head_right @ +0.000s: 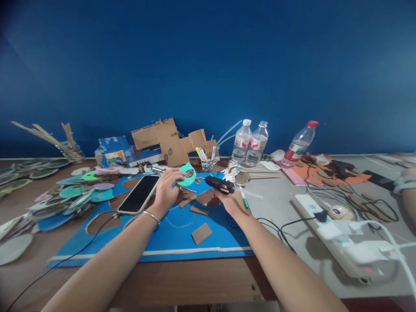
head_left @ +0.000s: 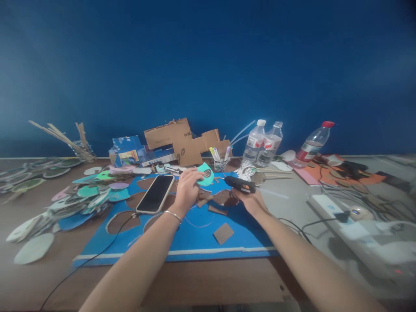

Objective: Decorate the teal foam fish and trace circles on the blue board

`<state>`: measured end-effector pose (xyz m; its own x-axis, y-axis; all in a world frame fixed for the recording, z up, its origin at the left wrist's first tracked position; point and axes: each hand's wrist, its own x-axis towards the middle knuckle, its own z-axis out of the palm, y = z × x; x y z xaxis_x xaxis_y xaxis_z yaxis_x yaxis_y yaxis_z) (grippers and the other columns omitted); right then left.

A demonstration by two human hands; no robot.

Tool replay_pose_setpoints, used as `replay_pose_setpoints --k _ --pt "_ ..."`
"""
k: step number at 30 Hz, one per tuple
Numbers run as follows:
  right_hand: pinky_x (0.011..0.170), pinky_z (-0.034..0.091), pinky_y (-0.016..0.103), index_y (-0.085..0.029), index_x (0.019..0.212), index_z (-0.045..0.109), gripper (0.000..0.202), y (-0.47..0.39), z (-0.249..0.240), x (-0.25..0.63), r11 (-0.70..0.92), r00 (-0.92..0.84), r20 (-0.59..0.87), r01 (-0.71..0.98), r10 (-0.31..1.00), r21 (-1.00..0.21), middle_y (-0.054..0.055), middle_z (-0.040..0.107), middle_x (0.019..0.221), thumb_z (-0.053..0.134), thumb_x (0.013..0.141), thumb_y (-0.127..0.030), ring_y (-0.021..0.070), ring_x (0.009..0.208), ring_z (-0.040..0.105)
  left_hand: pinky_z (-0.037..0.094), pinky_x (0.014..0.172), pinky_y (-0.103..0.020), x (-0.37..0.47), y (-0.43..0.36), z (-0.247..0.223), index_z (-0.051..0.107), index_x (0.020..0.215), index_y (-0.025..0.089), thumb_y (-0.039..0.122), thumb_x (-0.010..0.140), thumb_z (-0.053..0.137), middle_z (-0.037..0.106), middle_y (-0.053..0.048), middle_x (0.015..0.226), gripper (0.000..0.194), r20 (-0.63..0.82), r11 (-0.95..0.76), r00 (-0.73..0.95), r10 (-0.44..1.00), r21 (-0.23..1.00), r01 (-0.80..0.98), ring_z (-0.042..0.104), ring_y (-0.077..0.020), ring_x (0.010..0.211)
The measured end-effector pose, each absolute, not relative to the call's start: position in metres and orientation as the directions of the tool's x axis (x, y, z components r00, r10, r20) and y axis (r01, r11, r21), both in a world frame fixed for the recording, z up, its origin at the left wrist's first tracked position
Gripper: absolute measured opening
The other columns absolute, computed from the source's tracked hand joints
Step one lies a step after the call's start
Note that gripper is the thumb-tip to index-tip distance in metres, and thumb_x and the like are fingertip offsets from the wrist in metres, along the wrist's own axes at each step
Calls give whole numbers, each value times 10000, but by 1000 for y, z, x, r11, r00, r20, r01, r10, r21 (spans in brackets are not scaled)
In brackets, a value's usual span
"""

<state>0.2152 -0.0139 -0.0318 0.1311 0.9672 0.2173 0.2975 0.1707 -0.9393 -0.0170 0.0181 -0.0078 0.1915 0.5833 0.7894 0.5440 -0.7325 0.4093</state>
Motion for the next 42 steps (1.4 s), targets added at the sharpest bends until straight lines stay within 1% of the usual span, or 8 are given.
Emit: replay_pose_setpoints --k 6,11,17,22,26,30,34,42 --pt "619 444 343 -161 779 663 357 -15 -30 216 166 113 208 302 972 -939 33 641 624 652 646 -492 230 648 598 389 932 -415 -17 19 -8 616 739 203 -13 620 426 688 -30 900 311 792 -731 186 582 409 546 523 -207 1043" --pt "614 448 334 -163 784 657 356 -15 -30 216 161 106 203 310 973 -937 41 656 669 653 652 -493 224 655 597 394 926 -417 -16 20 -8 616 727 206 -17 604 412 690 -26 893 326 787 -731 180 590 426 533 531 -204 1027" --pt "601 448 342 -166 716 642 351 -15 -30 216 125 138 182 344 974 -931 39 645 630 655 640 -509 226 622 592 388 934 -424 -16 20 -9 617 733 205 -19 585 396 690 -25 897 348 782 -729 188 594 425 536 529 -206 1034" --pt "630 456 353 -161 771 657 381 -14 -31 216 111 168 182 362 969 -926 47 662 669 651 637 -518 241 668 606 407 915 -411 -17 20 -9 604 724 201 -24 604 410 687 -26 882 320 797 -735 182 576 408 542 534 -204 1015" --pt "630 463 364 -173 747 669 375 -13 -37 217 91 195 178 387 965 -918 50 672 685 636 643 -532 253 681 615 404 917 -410 -17 20 -8 603 747 201 -21 622 428 685 -30 884 309 798 -733 175 576 411 542 535 -203 1011" --pt "648 475 367 -174 795 678 376 -11 -41 217 142 187 227 379 956 -914 59 690 754 652 631 -511 264 725 630 403 917 -425 -17 20 -8 611 758 203 -11 630 424 683 -35 879 311 785 -706 150 600 433 560 541 -212 1013" --pt "693 482 374 -180 833 680 372 -12 -43 216 171 174 249 372 953 -913 61 698 802 665 624 -487 271 786 637 403 920 -425 -17 21 -10 612 764 200 -18 614 407 679 -34 883 335 782 -708 154 605 438 555 539 -211 1019" --pt "690 479 376 -186 808 664 355 -13 -40 215 166 171 247 388 954 -907 60 694 787 665 633 -494 273 778 639 397 920 -399 -16 22 -12 598 749 202 -43 568 396 677 -26 880 365 793 -735 173 584 426 528 538 -203 1005"
